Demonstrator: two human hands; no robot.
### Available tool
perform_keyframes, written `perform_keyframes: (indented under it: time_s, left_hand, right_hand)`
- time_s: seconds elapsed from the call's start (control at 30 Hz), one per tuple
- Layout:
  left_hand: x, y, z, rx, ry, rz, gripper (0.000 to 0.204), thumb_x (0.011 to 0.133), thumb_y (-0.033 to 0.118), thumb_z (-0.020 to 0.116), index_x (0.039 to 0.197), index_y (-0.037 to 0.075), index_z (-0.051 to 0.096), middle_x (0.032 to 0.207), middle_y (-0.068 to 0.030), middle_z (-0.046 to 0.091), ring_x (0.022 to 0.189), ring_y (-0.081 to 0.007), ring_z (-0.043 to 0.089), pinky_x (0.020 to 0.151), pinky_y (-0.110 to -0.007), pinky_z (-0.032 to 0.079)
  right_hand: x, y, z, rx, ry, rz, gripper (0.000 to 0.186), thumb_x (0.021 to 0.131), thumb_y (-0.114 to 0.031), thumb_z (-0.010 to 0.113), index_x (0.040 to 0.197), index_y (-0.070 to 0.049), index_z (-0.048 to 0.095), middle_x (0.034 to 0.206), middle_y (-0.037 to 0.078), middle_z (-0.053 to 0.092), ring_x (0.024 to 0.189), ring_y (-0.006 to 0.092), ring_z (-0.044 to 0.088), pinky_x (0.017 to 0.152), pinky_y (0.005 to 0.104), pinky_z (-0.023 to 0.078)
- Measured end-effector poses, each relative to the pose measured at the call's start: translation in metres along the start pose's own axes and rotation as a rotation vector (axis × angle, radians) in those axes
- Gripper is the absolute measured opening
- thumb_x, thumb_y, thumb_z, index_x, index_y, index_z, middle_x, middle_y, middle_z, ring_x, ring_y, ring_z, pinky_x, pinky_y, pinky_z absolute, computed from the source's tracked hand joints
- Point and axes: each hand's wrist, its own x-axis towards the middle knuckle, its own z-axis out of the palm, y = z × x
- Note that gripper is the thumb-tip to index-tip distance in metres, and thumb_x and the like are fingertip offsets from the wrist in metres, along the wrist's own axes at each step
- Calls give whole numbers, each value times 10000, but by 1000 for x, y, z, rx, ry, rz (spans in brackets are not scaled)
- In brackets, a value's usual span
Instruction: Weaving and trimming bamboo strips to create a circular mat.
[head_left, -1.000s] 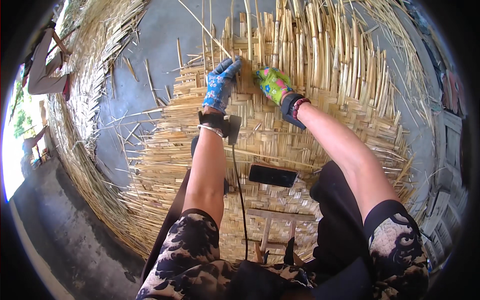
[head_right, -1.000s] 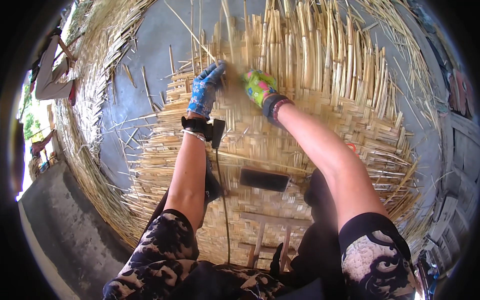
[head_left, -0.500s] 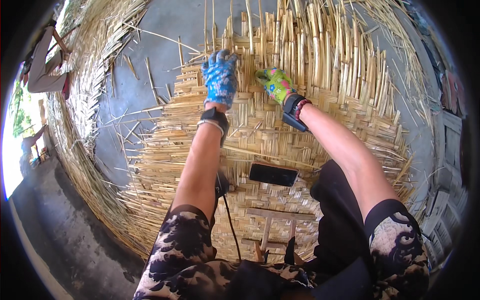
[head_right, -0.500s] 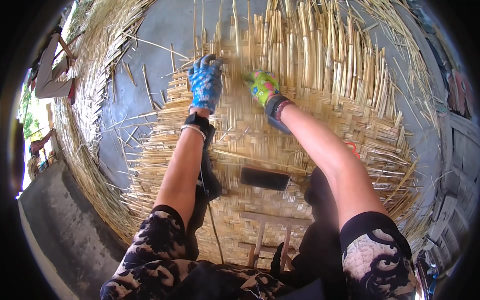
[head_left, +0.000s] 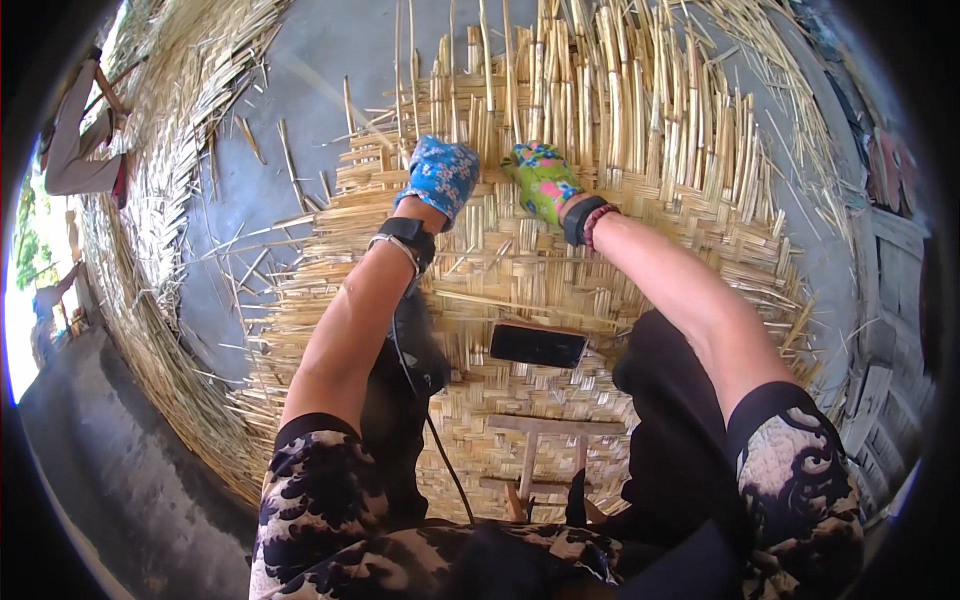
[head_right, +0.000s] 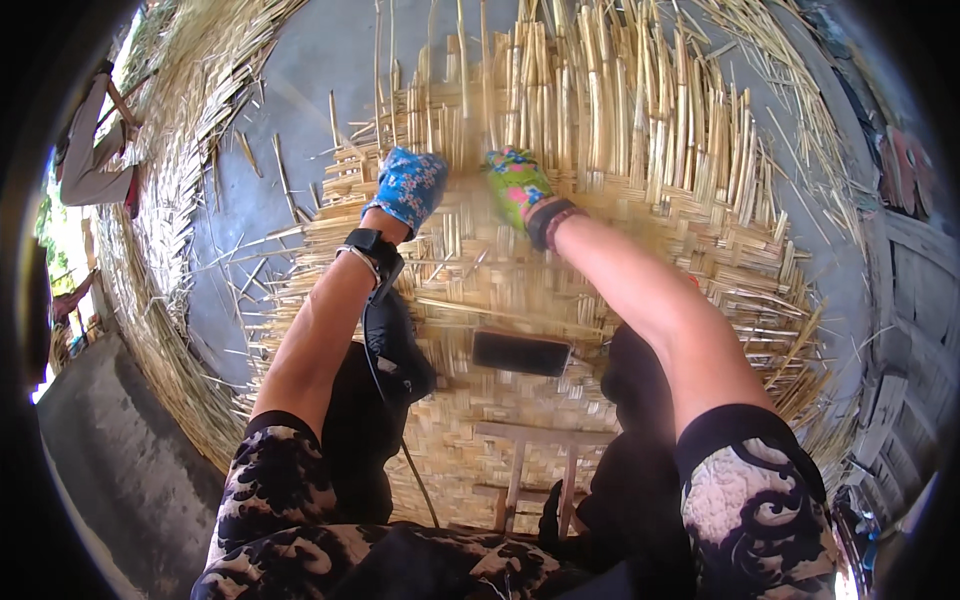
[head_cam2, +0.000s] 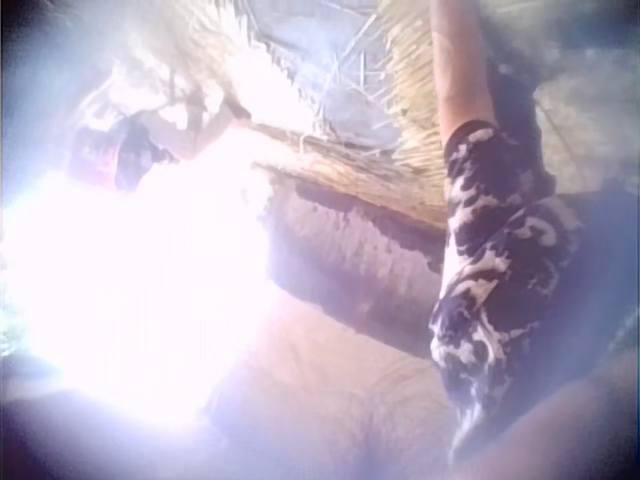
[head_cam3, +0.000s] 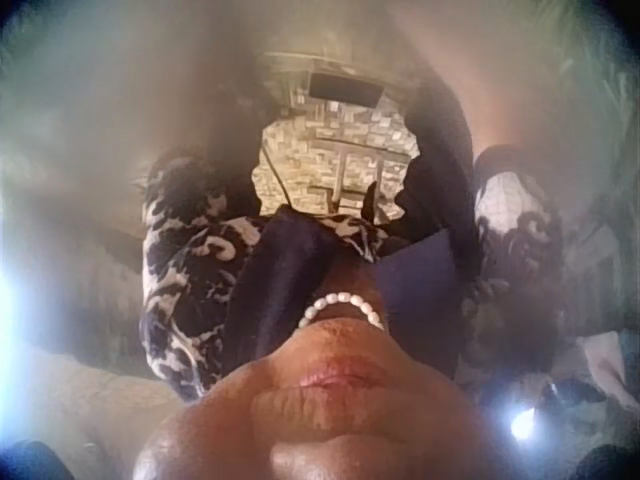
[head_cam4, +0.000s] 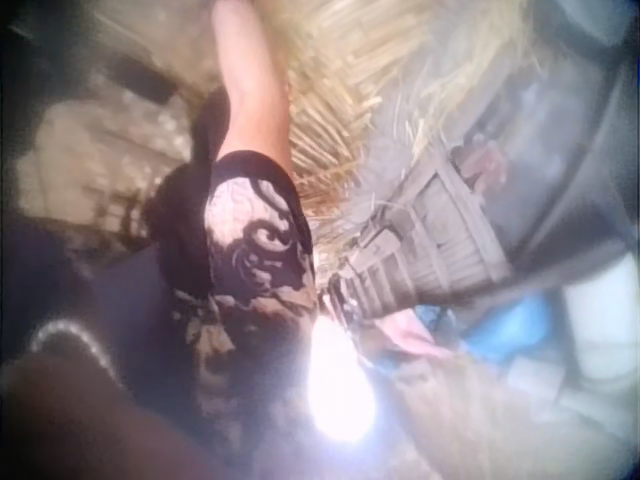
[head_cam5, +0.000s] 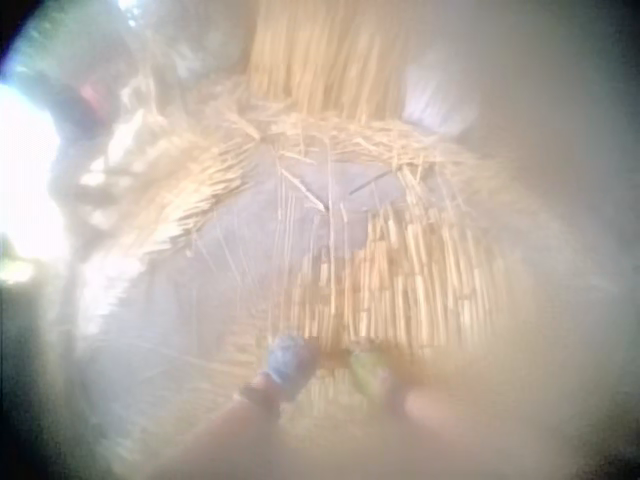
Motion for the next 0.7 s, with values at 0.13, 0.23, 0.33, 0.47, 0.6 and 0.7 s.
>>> perform_keyframes:
  time_s: [0.13, 0.23, 0.33, 0.47, 0.6, 0.7]
  left_hand:
    - [-18, -19, 23, -490, 10, -119, 84, 682, 163, 525, 665, 96, 571, 630, -128, 564, 615, -308, 561, 582, -410, 431]
    - [-32, -23, 51, -477, 66, -299, 85, 690, 169, 528, 664, 102, 573, 663, -123, 579, 656, -293, 573, 588, -394, 436]
    - [-28, -16, 34, -291, 46, -285, 93, 699, 148, 514, 722, 118, 599, 670, -90, 591, 676, -255, 593, 544, -372, 446]
    - [-4, 7, 36, -365, 120, -363, 181, 718, 161, 495, 850, 152, 618, 726, -58, 597, 688, -250, 594, 598, -387, 443]
    - [-36, -44, 47, -257, 72, -428, 216, 709, 145, 505, 885, 158, 630, 827, -118, 602, 764, -275, 565, 645, -387, 434]
    - [-33, 4, 21, -313, 359, -408, 385, 686, 106, 538, 1071, 111, 524, 1076, -161, 511, 963, -307, 476, 791, -376, 373]
  right_hand:
    - [9, -12, 5, -20, 19, -30, 258, 788, -186, 387, 961, -48, 520, 1006, 170, 531, 914, 267, 524, 797, 335, 406]
    - [22, -19, 29, 46, 19, -39, 294, 836, -182, 314, 998, -41, 514, 1014, 140, 541, 899, 246, 535, 798, 314, 409]
    - [25, -4, 70, 1110, -9, 229, 313, 751, -140, 436, 1023, 2, 502, 1043, 169, 500, 976, 258, 482, 865, 302, 370]
    - [-7, 48, 83, -775, 127, -235, 425, 718, -173, 475, 1102, 9, 465, 1146, 165, 438, 1066, 280, 412, 934, 334, 300]
    - [-72, -40, -45, -397, -130, -240, 324, 777, -184, 449, 1074, -74, 514, 1245, 124, 375, 1153, 147, 353, 916, 286, 323]
    - [-161, 15, -53, 137, -212, -60, 378, 723, -241, 536, 1066, -83, 518, 1253, 112, 366, 1150, 195, 364, 923, 350, 322]
